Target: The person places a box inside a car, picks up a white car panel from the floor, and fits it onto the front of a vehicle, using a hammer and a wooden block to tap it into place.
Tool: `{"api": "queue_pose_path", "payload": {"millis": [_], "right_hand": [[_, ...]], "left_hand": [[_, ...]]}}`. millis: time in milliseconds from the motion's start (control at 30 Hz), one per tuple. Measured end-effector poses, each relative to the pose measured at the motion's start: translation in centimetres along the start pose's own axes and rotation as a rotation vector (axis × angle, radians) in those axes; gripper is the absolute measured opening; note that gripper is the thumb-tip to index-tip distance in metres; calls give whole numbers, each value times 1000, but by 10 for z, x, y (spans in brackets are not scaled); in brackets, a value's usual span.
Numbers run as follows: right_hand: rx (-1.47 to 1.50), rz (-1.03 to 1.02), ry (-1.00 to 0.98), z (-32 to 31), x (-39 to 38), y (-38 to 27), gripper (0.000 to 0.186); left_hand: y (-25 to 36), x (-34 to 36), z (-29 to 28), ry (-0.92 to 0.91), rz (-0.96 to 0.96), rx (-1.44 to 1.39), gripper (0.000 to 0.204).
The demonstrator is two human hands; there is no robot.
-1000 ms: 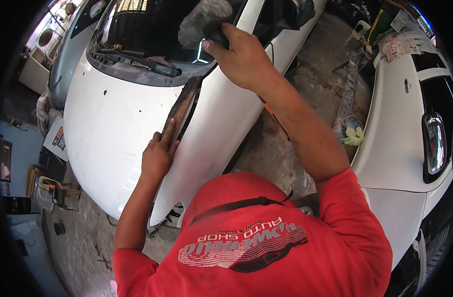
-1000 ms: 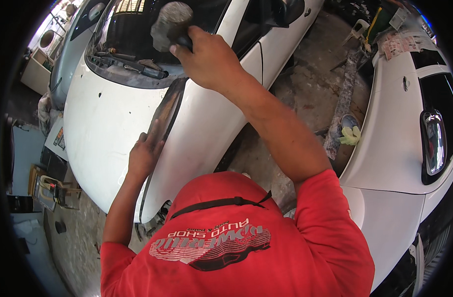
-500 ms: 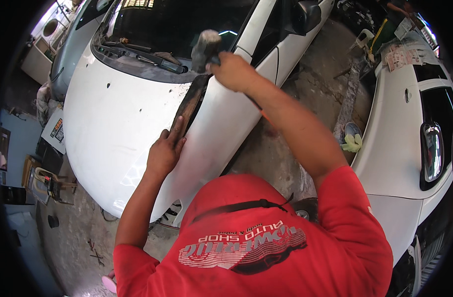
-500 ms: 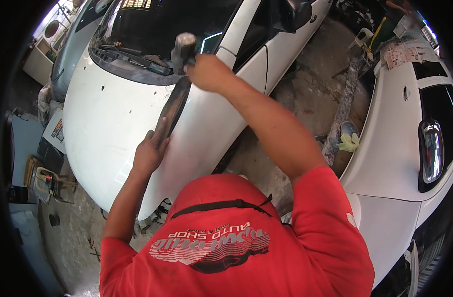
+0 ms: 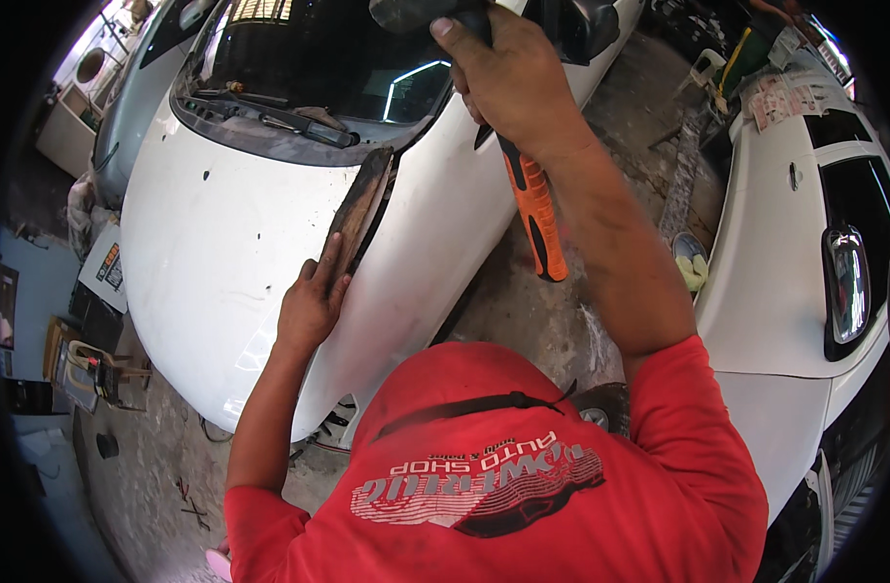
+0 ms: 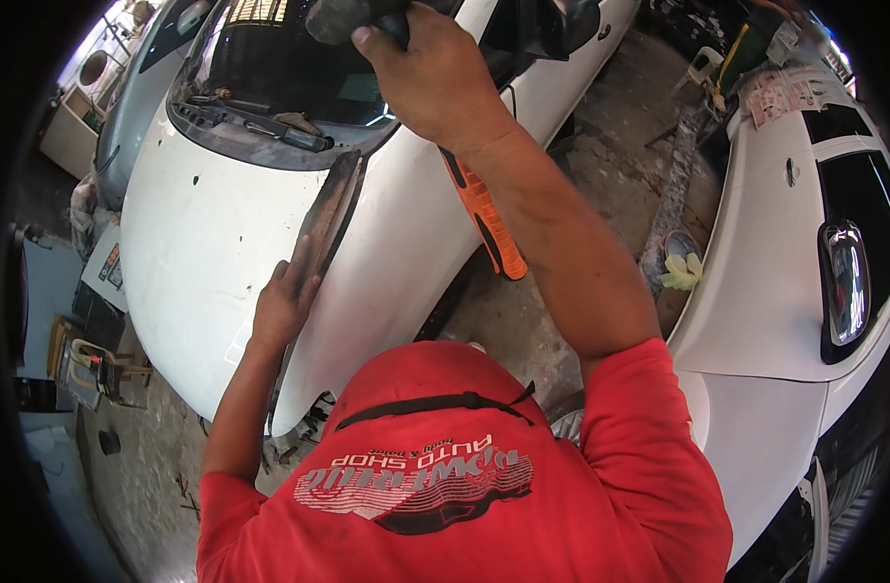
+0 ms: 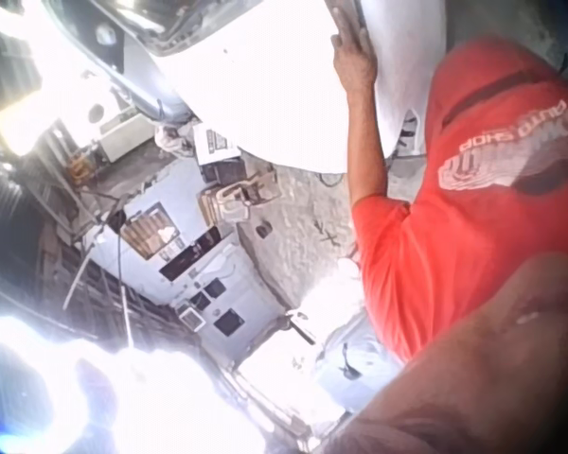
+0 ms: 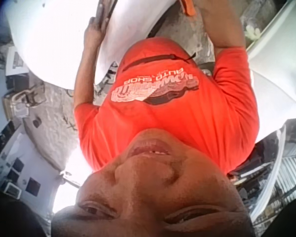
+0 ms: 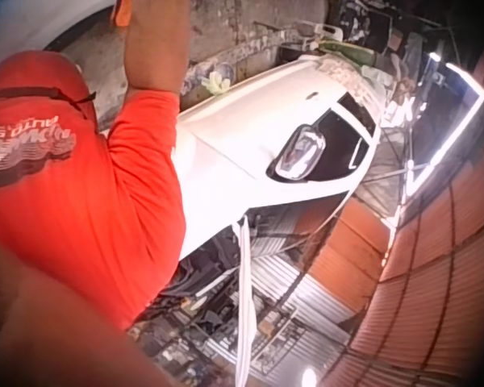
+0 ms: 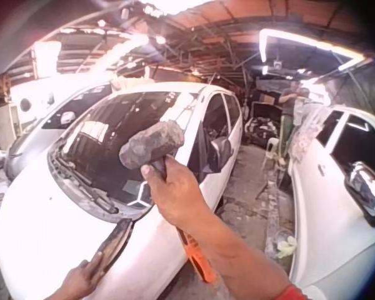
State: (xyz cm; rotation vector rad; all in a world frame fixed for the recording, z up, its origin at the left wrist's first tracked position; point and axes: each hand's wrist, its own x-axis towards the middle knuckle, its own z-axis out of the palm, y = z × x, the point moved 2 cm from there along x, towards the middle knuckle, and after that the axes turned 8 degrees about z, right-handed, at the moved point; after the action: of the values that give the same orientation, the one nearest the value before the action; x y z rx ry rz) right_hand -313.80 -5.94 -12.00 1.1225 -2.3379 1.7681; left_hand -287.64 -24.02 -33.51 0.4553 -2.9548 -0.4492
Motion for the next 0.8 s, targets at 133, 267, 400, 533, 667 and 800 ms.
{"api": "queue_pose_path", "payload": {"millis": [133, 267, 400, 533, 667, 800], "right_hand": [[17, -173, 99, -6, -9, -29, 33], [-34, -199, 127, 6, -22, -30, 35], [-233, -173, -39, 45, -46, 10, 40], [-622, 163, -450, 94, -69, 87, 41], [-498, 229, -355, 95, -76, 100, 40], [-394, 296, -314, 68, -70, 106, 40]], "left_hand": [[-11, -6, 11, -30, 30, 24, 71], [-16, -8, 10, 0, 83, 42, 69], [-17, -8, 7, -33, 62, 71, 69], [-11, -3, 11, -42, 78, 93, 70], [-12, -11, 2, -76, 50, 173, 70], [-33, -40, -13, 98, 84, 221, 75]]}}
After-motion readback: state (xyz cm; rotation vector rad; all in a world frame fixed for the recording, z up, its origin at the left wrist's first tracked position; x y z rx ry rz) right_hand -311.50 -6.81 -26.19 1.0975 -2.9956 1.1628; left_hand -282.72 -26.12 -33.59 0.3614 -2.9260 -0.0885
